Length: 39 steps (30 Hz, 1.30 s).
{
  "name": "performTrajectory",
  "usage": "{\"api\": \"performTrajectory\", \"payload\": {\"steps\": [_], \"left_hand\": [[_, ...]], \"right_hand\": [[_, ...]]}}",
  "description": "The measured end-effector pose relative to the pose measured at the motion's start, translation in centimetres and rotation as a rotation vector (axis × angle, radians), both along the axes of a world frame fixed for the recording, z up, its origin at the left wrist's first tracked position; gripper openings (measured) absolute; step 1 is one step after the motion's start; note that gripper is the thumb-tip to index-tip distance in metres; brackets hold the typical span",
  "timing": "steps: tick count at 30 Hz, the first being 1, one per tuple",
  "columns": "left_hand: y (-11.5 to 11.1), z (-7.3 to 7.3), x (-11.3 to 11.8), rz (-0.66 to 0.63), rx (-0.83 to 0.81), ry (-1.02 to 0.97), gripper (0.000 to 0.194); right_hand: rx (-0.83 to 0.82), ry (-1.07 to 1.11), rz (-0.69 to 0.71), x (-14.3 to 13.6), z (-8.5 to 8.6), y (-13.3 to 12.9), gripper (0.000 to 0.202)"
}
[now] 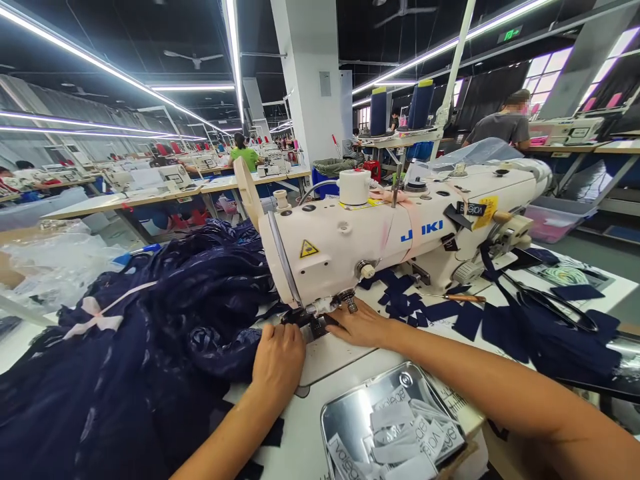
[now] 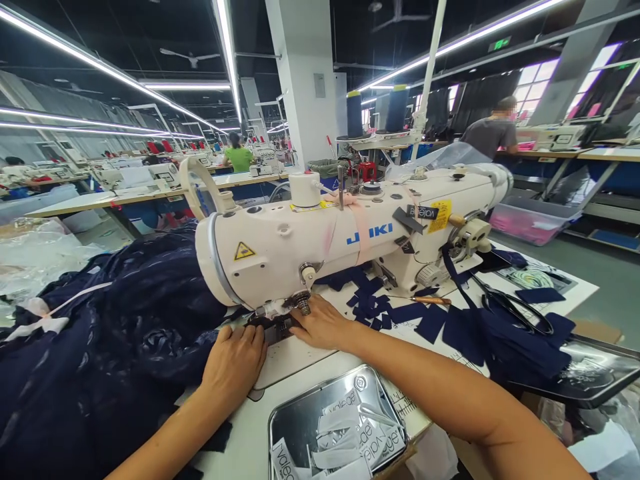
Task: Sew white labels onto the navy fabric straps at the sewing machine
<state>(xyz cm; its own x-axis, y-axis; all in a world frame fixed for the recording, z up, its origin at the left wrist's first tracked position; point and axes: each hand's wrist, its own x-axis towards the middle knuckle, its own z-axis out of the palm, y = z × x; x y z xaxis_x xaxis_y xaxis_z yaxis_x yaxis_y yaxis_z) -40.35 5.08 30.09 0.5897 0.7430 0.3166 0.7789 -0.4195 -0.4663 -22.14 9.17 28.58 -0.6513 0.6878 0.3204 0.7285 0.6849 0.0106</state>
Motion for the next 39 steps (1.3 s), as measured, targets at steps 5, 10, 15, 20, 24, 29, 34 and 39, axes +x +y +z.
{"api": "performTrajectory", "payload": {"steps": [5, 10, 15, 20, 24, 29, 34, 39], "left_hand": [[0.3, 0.4, 0.1, 0.096, 0.015, 0.007, 0.023], [2.0, 1.0, -0.5, 0.0, -0.098, -0.062, 0.016], [3.1, 1.1, -0.6, -0.058, -0.125, -0.052, 0.015], [3.6, 1.2, -0.4, -0.079, -0.149, -0.021, 0.021], [2.6, 1.2, 0.4, 0.031, -0.168, 0.007, 0.026], [2.1, 1.1, 0.8, 0.145, -0.189, 0.01, 0.032], [3.4, 0.9, -0.1, 0.001, -0.199, -0.049, 0.037], [3.3, 0.9, -0.2, -0.046, -0.19, -0.03, 0.036]], "right_hand": [[0.025, -0.163, 0.034, 0.0, 1.4, -1.5, 0.03], [-0.08, -0.211, 0.108, 0.7, 2.6, -2.8, 0.023], [-0.101, -0.134, 0.23, 1.7, 1.9, -1.4, 0.033], [-0.053, -0.106, 0.293, 2.1, 0.8, -0.3, 0.032], [0.018, -0.142, 0.302, 2.0, 0.8, -0.1, 0.022], [0.056, -0.152, 0.311, 1.7, 1.3, 0.2, 0.021], [-0.018, -0.138, 0.269, 1.6, 2.1, -0.5, 0.014], [-0.07, -0.178, 0.263, 1.9, 2.3, -1.9, 0.025]]}}
